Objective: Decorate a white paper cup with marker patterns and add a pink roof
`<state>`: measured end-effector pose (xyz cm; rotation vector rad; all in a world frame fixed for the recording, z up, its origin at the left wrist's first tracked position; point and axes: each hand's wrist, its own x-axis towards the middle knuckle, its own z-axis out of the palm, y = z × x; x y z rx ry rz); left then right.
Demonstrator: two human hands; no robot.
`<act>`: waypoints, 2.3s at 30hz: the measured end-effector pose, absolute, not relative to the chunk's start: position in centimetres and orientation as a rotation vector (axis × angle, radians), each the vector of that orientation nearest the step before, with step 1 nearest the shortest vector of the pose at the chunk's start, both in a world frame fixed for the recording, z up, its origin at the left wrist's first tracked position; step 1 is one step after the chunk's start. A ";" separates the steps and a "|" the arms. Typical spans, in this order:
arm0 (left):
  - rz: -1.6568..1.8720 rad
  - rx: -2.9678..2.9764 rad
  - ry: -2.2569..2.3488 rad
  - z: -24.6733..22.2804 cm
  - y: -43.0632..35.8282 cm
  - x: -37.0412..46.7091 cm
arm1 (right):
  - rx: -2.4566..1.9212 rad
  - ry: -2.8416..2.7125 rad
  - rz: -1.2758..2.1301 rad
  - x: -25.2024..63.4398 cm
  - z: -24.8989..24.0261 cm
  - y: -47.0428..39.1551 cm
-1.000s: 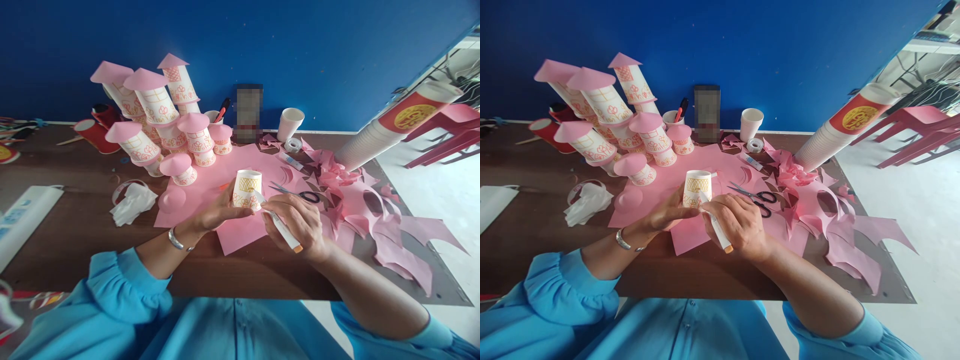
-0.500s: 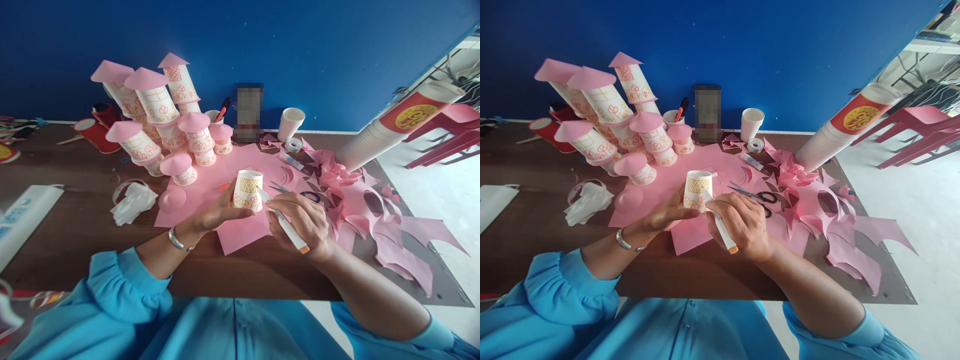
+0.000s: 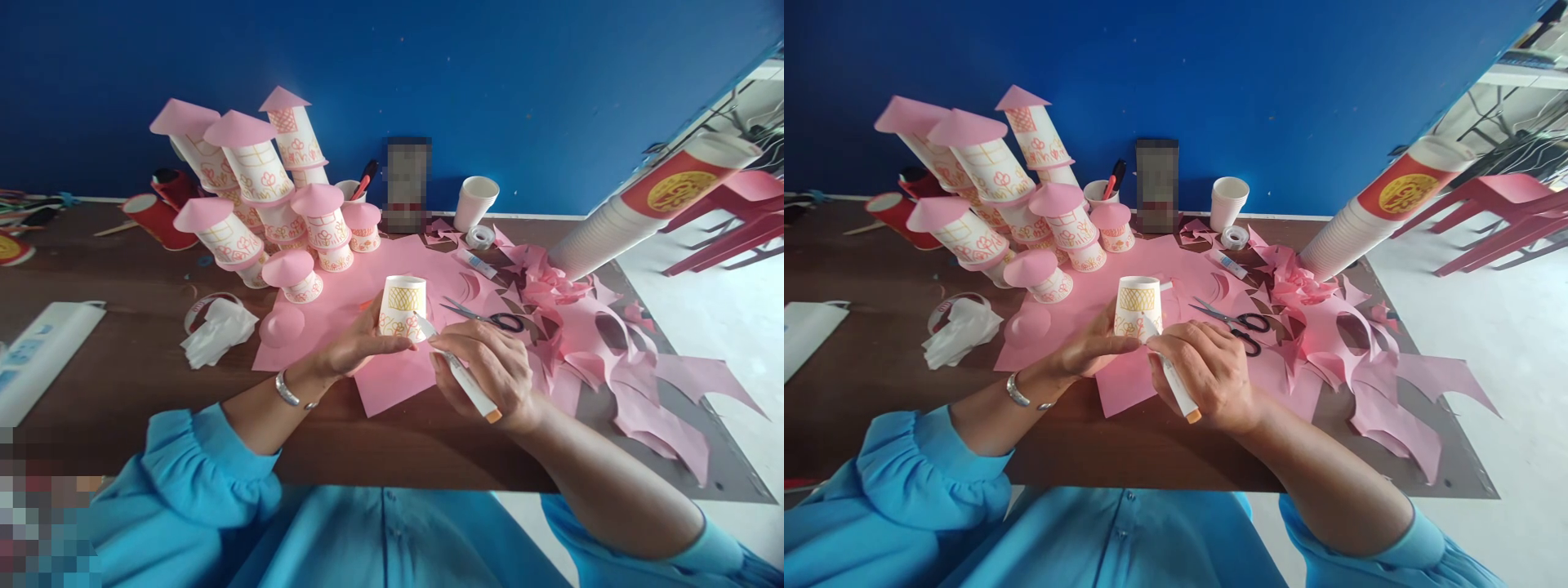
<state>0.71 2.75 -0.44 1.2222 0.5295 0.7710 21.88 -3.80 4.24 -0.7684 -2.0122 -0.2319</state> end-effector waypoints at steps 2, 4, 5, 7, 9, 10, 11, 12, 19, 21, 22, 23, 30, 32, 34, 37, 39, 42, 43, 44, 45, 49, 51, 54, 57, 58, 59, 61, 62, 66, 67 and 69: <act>0.772 1.230 0.535 -0.3 2.7 0.8 | -0.775 -2.009 -0.233 21.9 4.3 -3.8; 0.779 1.230 0.529 -0.2 2.6 0.8 | -0.781 -2.012 -0.236 21.9 4.3 -3.8; 0.786 1.228 0.527 -0.1 2.6 0.8 | -0.783 -2.015 -0.236 21.9 4.4 -3.7; 0.792 1.223 0.530 0.0 2.6 0.9 | -0.786 -2.018 -0.234 21.8 4.5 -3.7; 0.788 1.218 0.530 0.1 2.5 1.0 | -0.786 -2.018 -0.231 21.8 4.5 -3.7; 0.785 1.215 0.525 0.1 2.5 1.0 | -0.783 -2.019 -0.230 21.8 4.5 -3.7; 0.785 1.211 0.517 0.2 2.5 1.1 | -0.779 -2.021 -0.230 21.9 4.5 -3.7; 0.785 1.209 0.509 0.2 2.5 1.1 | -0.776 -2.023 -0.230 21.9 4.5 -3.7; 0.783 1.204 0.499 0.0 2.5 1.0 | -0.779 -2.028 -0.217 21.9 4.4 -3.7; 0.778 1.201 0.499 0.0 2.6 1.0 | -0.782 -2.025 -0.221 21.9 4.4 -3.6; 0.777 1.197 0.497 -0.1 2.6 1.0 | -0.784 -2.024 -0.223 21.9 4.4 -3.6; 0.777 1.191 0.496 -0.1 2.6 1.0 | -0.784 -2.022 -0.225 21.9 4.3 -3.6; 0.753 1.203 0.529 0.1 2.7 1.0 | -0.803 -2.013 -0.242 21.9 4.5 -3.4; 0.743 1.207 0.534 0.3 2.7 1.0 | -0.808 -2.010 -0.248 21.9 4.6 -3.4; 0.733 1.204 0.538 0.3 2.7 0.9 | -0.808 -2.017 -0.257 22.0 4.7 -3.4; 0.735 1.199 0.538 0.2 2.7 0.9 | -0.803 -2.024 -0.257 22.0 4.7 -3.4; 0.741 1.190 0.533 0.1 2.7 1.0 | -0.803 -2.022 -0.248 22.1 4.7 -3.4; 0.742 1.179 0.528 0.0 2.7 1.0 | -0.813 -2.014 -0.244 22.1 4.7 -3.5; 0.743 1.179 0.527 0.0 2.7 1.0 | -0.819 -2.012 -0.248 22.2 4.7 -3.5; 0.744 1.183 0.526 0.0 2.7 0.9 | -0.823 -2.010 -0.253 22.2 4.8 -3.6; 0.743 1.189 0.525 0.0 2.7 0.9 | -0.823 -2.010 -0.260 22.2 4.8 -3.6; 0.745 1.223 0.522 0.0 2.8 0.7 | -0.795 -2.005 -0.268 22.1 5.0 -3.7; 0.749 1.221 0.525 -0.1 2.8 0.7 | -0.786 -2.000 -0.264 22.1 5.0 -3.7; 0.751 1.190 0.515 -0.2 2.7 0.7 | -0.792 -2.002 -0.269 22.1 4.8 -3.7; 0.769 1.173 0.503 -0.4 2.7 0.7 | -0.797 -2.001 -0.281 22.1 4.7 -3.7; 0.773 1.170 0.504 -0.4 2.6 0.7 | -0.799 -2.000 -0.281 22.1 4.7 -3.7; 0.774 1.168 0.504 -0.5 2.6 0.7 | -0.799 -1.998 -0.278 22.1 4.8 -3.7; 0.769 1.168 0.504 -0.6 2.7 0.7 | -0.798 -1.996 -0.273 22.1 4.8 -3.7; 0.768 1.169 0.502 -0.6 2.7 0.7 | -0.797 -1.997 -0.272 22.0 4.9 -3.7; 0.766 1.183 0.489 -0.5 2.8 0.7 | -0.785 -2.009 -0.281 22.0 4.9 -3.7; 0.769 1.184 0.491 -0.5 2.8 0.7 | -0.783 -2.011 -0.284 22.0 4.9 -3.7; 0.774 1.182 0.496 -0.4 2.8 0.7 | -0.784 -2.009 -0.290 22.0 4.9 -3.7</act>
